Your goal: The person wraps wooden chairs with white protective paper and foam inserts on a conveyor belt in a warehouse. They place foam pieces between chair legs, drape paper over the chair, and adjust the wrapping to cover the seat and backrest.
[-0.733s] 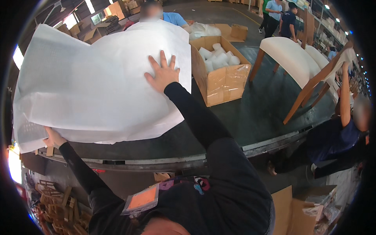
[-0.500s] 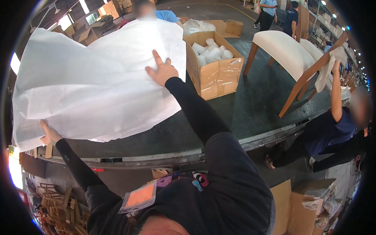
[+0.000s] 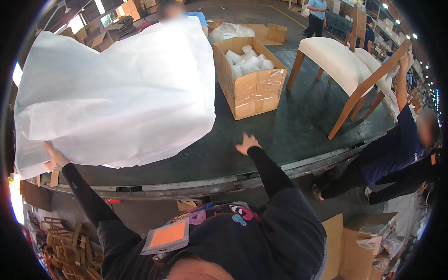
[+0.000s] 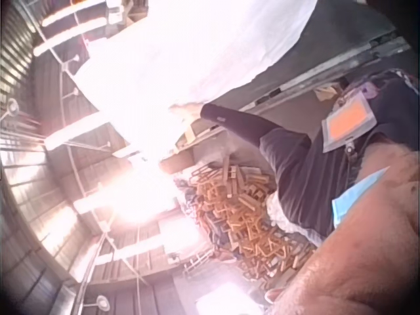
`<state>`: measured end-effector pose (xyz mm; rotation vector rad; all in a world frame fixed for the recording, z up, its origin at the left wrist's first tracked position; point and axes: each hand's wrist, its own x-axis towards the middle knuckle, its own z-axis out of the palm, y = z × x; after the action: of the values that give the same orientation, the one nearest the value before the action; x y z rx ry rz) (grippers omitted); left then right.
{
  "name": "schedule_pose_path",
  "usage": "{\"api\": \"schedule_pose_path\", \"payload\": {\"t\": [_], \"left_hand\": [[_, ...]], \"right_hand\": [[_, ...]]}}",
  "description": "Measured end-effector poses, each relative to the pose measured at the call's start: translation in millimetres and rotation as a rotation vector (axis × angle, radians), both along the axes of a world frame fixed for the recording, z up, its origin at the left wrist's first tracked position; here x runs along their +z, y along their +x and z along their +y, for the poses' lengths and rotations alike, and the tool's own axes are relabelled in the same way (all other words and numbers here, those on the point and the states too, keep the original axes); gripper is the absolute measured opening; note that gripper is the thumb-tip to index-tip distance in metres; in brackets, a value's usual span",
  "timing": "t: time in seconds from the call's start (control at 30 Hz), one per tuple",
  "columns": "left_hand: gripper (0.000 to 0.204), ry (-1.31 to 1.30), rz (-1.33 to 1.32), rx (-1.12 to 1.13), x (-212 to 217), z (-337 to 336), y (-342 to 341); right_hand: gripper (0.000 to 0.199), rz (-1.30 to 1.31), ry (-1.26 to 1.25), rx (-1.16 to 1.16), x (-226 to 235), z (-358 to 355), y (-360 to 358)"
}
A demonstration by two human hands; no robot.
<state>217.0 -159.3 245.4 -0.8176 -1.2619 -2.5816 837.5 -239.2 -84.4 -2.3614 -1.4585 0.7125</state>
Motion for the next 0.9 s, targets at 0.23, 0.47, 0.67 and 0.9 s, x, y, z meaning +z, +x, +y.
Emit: {"api": "schedule_pose_path", "payload": {"t": [0.23,0.47,0.67,0.9], "left_hand": [[0.060,0.024,-0.057,0.010,10.3,-0.3,-12.2],[0.062,-0.040,0.009,0.090,11.0,-2.0,-1.8],[0.063,-0.055,-0.019,0.084,10.9,-4.5,3.2],[0.058,0.048,0.027,0.021,18.9,-3.5,-12.4]], "right_hand": [[0.121,-0.120,-0.679,0.391,-96.4,-63.4,13.5],[0.116,-0.054,-0.751,0.302,-87.0,-59.0,9.2],[0.118,-0.050,-0.744,0.307,-83.6,-62.3,8.7],[0.123,-0.052,-0.750,0.360,-82.2,-59.4,6.2]]}}
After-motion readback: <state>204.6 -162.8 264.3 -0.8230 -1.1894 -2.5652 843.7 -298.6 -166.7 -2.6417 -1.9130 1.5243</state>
